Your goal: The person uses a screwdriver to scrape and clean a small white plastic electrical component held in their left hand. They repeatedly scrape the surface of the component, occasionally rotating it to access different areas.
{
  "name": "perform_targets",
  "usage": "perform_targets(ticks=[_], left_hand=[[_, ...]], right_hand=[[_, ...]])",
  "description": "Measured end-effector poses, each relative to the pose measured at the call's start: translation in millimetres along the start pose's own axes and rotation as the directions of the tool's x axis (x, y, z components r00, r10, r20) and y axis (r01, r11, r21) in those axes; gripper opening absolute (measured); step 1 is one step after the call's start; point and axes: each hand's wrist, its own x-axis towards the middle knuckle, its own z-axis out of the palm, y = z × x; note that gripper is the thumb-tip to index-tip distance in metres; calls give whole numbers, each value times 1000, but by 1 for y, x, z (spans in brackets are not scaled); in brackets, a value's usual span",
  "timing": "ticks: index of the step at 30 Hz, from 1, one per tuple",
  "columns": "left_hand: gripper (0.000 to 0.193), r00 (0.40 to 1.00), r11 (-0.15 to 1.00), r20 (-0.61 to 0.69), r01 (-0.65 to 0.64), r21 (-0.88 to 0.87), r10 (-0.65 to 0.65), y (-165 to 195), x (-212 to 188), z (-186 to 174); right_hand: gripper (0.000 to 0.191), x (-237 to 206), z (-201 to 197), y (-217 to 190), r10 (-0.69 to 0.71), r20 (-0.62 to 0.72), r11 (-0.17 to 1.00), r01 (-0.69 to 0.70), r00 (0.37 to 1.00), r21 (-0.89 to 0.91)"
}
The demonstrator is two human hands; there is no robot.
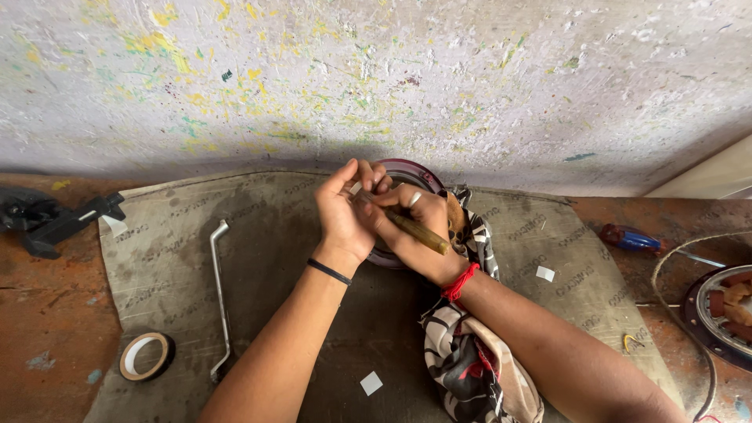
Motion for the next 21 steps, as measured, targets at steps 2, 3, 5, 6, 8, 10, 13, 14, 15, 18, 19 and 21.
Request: perform_targets(ticks=[2, 3, 5, 6, 8, 10, 13, 14, 15, 18, 19, 21], left_hand=[[39, 1000, 999, 12, 8, -33, -7, 0, 0, 0], [41, 1000, 999, 17, 12, -47, -11, 0, 0, 0], [47, 1000, 999, 3, 20, -42, -20, 1, 0, 0], [50, 1000, 999, -18, 24, -29, -24, 1, 0, 1], [54, 999, 999, -29, 32, -20, -33, 1, 0, 3], [56, 999, 999, -9, 41, -31, -42, 3, -1, 4], [62, 996, 993, 66, 71, -95, -65, 7, -4, 3], [63, 995, 991, 76, 77, -109, -69, 8, -5, 3], [64, 994, 989, 86, 82, -122, -72, 9, -6, 3], [66, 994, 989, 83, 82, -125, -72, 9, -6, 4], [66, 995, 990, 76, 80, -119, -72, 9, -6, 4], [66, 993, 989, 87, 88, -115, -79, 7, -6, 5]], right_hand=[[12, 1, -1, -1, -14, 36, 1000, 14, 999, -5], [12, 1, -1, -1, -35, 41, 999, 36, 999, -12], [13, 0, -1, -2, -72, 6, 997, 72, 997, -21], [13, -1, -1, -3, -87, -31, 996, 86, 996, -26], [13, -2, -1, -4, -108, -65, 992, 103, 992, -73], [13, -2, -1, -5, -116, -62, 982, 105, 991, -157], [14, -1, -2, -5, -158, -8, 980, 156, 987, -127], [13, 0, -2, -5, -119, 22, 988, 120, 993, -98], [13, 0, -2, -6, -80, 53, 994, 84, 995, -70], [12, 1, -2, -7, -94, 54, 993, 98, 994, -61], [12, 1, -1, -8, -120, 38, 990, 122, 992, -70], [13, 0, -2, -10, -161, -1, 977, 159, 987, -140]])
